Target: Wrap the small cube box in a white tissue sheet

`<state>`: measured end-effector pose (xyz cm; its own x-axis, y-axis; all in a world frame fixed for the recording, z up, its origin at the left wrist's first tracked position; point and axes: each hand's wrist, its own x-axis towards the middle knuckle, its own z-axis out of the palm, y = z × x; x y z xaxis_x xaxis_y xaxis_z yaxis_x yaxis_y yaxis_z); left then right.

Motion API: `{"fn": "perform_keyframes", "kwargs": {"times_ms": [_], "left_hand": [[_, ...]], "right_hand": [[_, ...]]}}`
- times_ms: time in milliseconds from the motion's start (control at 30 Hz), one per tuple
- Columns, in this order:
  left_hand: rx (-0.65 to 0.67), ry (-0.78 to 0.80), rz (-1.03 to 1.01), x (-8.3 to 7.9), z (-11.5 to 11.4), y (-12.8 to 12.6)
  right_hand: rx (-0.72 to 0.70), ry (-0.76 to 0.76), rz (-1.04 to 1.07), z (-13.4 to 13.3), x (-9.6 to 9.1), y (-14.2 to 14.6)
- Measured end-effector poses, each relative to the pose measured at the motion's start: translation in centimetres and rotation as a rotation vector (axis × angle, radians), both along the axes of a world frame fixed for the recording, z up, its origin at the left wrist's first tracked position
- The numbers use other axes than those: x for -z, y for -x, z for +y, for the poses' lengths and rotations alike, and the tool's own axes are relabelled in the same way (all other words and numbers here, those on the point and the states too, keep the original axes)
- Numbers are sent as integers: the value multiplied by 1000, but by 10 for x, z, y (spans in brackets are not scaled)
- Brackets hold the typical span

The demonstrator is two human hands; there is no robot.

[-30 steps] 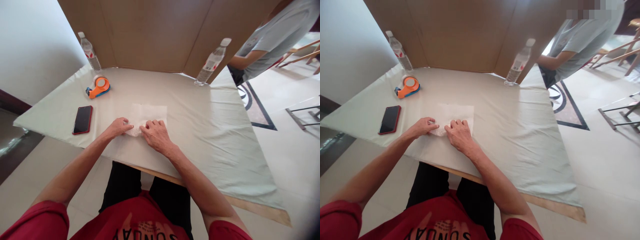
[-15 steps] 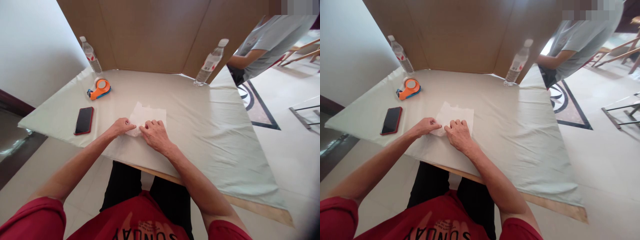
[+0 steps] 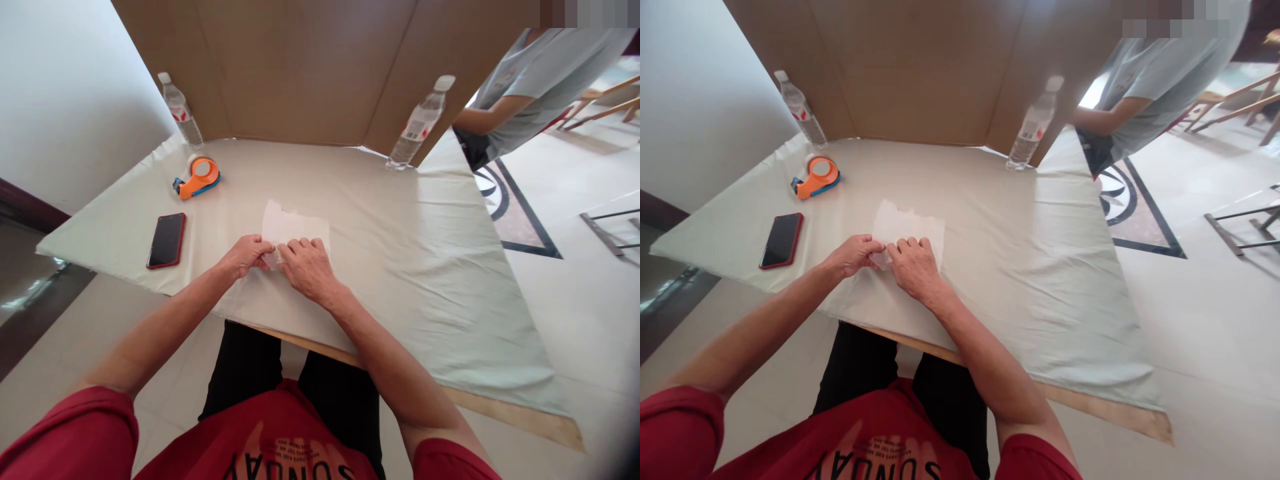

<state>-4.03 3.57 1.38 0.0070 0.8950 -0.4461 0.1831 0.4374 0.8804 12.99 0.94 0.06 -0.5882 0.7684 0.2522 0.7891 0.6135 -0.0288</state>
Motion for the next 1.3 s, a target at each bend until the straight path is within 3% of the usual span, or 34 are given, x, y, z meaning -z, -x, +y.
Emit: {"fn": "perform_keyframes", "kwargs": {"times_ms": [100, 333, 533, 733, 800, 867, 967, 1033, 1167, 1300], "left_hand": [[-6, -26, 19, -3, -1, -4], [53, -237, 285, -1, 5, -9], [116, -174, 203, -3, 8, -16], [337, -86, 112, -22, 5, -9], [411, -186, 192, -20, 3, -7], [451, -395, 345, -11, 0, -8], [391, -756, 545, 11, -5, -12], [346, -912, 581, 25, -9, -14], [292, -1070, 601, 41, -12, -15], [266, -1114, 628, 48, -10, -17]], "right_hand": [[25, 16, 38, 0, -1, 0], [33, 47, 51, 0, -4, -2], [54, 95, 100, 0, -6, -3], [35, 166, 180, -1, -12, -9], [36, 189, 222, 0, -12, -12], [26, 223, 282, 2, -10, -15], [8, 256, 389, 8, -7, -23], [50, 223, 450, 13, -8, -32], [249, 144, 528, 18, -12, -56], [430, 338, 486, 9, -13, -79]]}}
